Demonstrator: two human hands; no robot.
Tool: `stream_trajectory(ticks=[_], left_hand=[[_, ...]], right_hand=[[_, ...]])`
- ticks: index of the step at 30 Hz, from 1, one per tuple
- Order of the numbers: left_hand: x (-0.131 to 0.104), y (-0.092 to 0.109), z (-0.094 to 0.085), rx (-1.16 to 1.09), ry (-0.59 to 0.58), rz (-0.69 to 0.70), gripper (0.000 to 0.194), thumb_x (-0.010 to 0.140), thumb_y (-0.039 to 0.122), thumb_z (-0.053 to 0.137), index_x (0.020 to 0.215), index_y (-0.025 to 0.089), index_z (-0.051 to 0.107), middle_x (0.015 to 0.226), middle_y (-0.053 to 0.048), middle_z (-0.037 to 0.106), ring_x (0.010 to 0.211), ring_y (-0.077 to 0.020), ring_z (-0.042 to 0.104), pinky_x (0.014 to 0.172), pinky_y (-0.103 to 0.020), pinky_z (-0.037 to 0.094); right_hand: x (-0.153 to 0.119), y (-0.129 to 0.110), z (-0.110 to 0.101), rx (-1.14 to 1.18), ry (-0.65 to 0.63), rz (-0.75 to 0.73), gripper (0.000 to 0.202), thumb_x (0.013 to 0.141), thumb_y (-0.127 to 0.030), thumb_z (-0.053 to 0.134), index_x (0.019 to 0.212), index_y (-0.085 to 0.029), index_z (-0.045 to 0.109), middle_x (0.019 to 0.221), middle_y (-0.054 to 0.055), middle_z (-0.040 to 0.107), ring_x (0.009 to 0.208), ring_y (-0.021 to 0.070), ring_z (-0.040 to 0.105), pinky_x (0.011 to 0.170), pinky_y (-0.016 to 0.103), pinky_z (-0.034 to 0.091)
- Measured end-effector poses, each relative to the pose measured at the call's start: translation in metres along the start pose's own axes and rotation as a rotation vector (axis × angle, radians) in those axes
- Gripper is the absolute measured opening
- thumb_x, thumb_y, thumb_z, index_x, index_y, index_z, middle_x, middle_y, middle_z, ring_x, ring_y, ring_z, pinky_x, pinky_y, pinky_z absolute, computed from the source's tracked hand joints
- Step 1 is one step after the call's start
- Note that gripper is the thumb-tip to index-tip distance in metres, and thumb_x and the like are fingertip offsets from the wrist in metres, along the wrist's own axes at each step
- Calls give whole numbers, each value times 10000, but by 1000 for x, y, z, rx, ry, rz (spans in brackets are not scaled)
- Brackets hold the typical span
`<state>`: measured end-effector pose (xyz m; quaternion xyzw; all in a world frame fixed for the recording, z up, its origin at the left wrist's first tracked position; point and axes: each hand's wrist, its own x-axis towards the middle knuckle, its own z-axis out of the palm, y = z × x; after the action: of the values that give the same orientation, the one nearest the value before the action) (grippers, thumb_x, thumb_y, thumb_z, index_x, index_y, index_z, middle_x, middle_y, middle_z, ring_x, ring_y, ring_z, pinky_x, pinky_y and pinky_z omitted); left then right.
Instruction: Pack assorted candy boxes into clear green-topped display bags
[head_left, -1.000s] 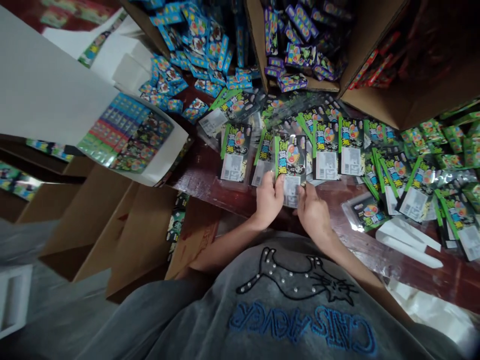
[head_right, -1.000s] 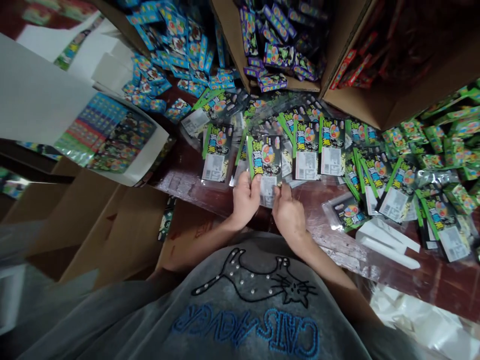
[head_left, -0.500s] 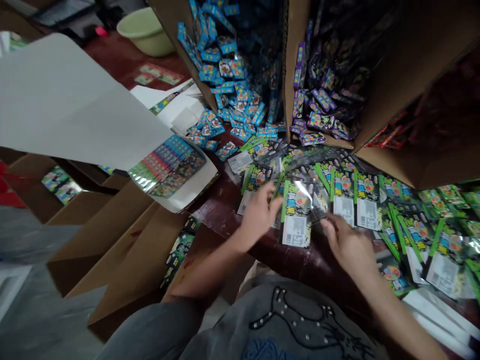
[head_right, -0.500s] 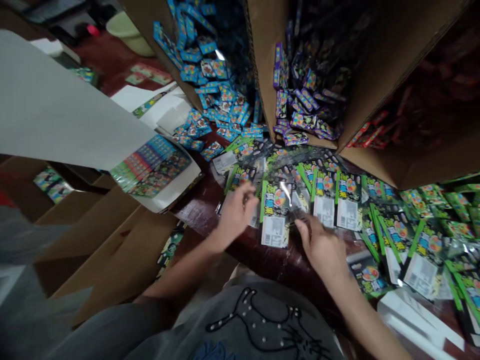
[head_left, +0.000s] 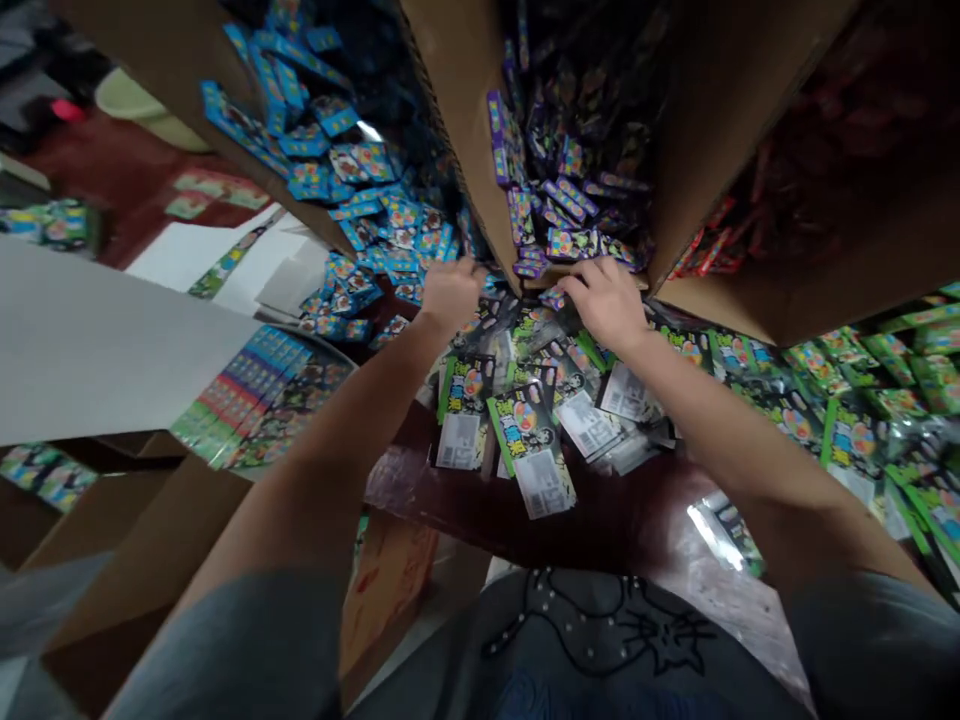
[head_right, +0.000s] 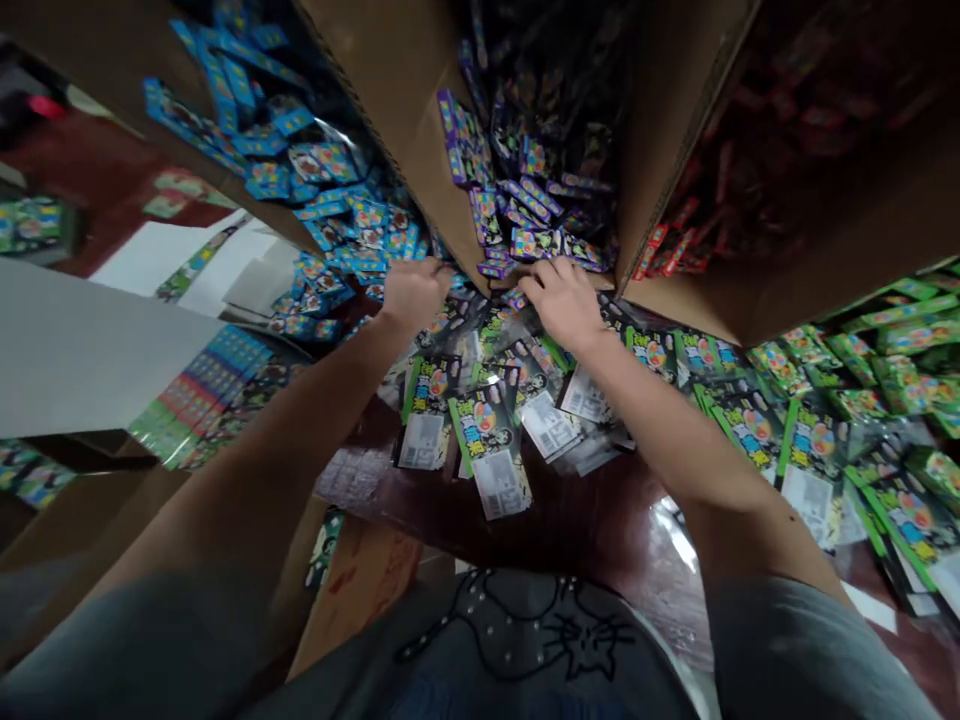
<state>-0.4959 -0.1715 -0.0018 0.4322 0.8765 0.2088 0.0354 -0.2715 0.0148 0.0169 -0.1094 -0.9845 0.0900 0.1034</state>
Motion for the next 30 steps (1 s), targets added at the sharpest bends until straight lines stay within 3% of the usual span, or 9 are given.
stream_trajectory(ticks=[5,8,10,13,16,18,23,26,30], left_hand=[[-57,-3,-25,193,67,121,534,1125,578,307,1446,282,614,1509,26,659,1441,-356,545,1236,-689,412],[-115,13,-40,229,148,275,413,1118,470,465,1510,386,563,1556,91,639,1396,-290,621,1215,-618,489],[-153,43,-40,194,215,700,510,1046,238,598,1550,286,532,1543,-5,666,1380,-256,661,1128,-481,588],[-193,108,-18,64,56,1223,474,982,95,592,1444,199,626,1478,-35,715,1461,-233,611,1191,-408,564],[-210,158,17,66,-129,1408,344,996,127,622,1315,203,727,1444,-28,738,1415,-220,651,1237,-376,523],[-212,171,35,107,-249,1414,335,1010,124,594,1288,218,757,1438,-38,742,1374,-210,683,1226,-359,525],[-194,184,46,204,-383,1374,409,1028,69,462,1240,208,783,1421,-48,753,1294,-207,732,1154,-349,574],[-151,228,41,206,-354,1234,323,1049,167,496,1189,186,786,1432,-83,740,1319,-256,712,1186,-423,553],[-50,316,49,310,-202,662,376,1075,289,558,1398,128,664,1462,-154,671,1407,-331,623,1178,-503,532]], right_hand=[[-148,13,-43,164,12,-21,402,1114,-311,429,1359,-346,745,1585,52,588,1331,288,582,1131,521,514],[-255,17,-54,207,-20,-69,415,1081,-207,519,1415,-364,709,1537,48,662,1213,225,686,1047,459,602],[-312,16,-50,157,-21,-143,483,1053,-115,527,1480,-292,665,1516,97,680,1291,231,682,1049,430,613],[-357,8,-40,-5,-110,-176,492,1035,-63,512,1480,-215,657,1560,140,641,1377,260,649,1062,424,620],[-360,5,-46,-85,-144,-211,442,1053,-110,523,1456,-217,668,1566,118,642,1410,267,621,1092,433,606],[-350,20,-62,-89,-92,-196,429,1071,-145,517,1467,-232,657,1517,97,682,1377,257,631,1094,430,595],[-317,121,-99,-166,78,287,427,1080,-312,507,1429,-131,670,1456,218,678,1300,351,640,1122,560,522],[-282,178,-97,-168,-37,582,584,1033,-451,584,1487,-84,604,1453,266,658,1342,428,601,1113,632,490],[-233,198,-95,-130,-283,868,733,935,-556,733,1461,-63,599,1311,276,729,1206,421,678,953,574,571]])
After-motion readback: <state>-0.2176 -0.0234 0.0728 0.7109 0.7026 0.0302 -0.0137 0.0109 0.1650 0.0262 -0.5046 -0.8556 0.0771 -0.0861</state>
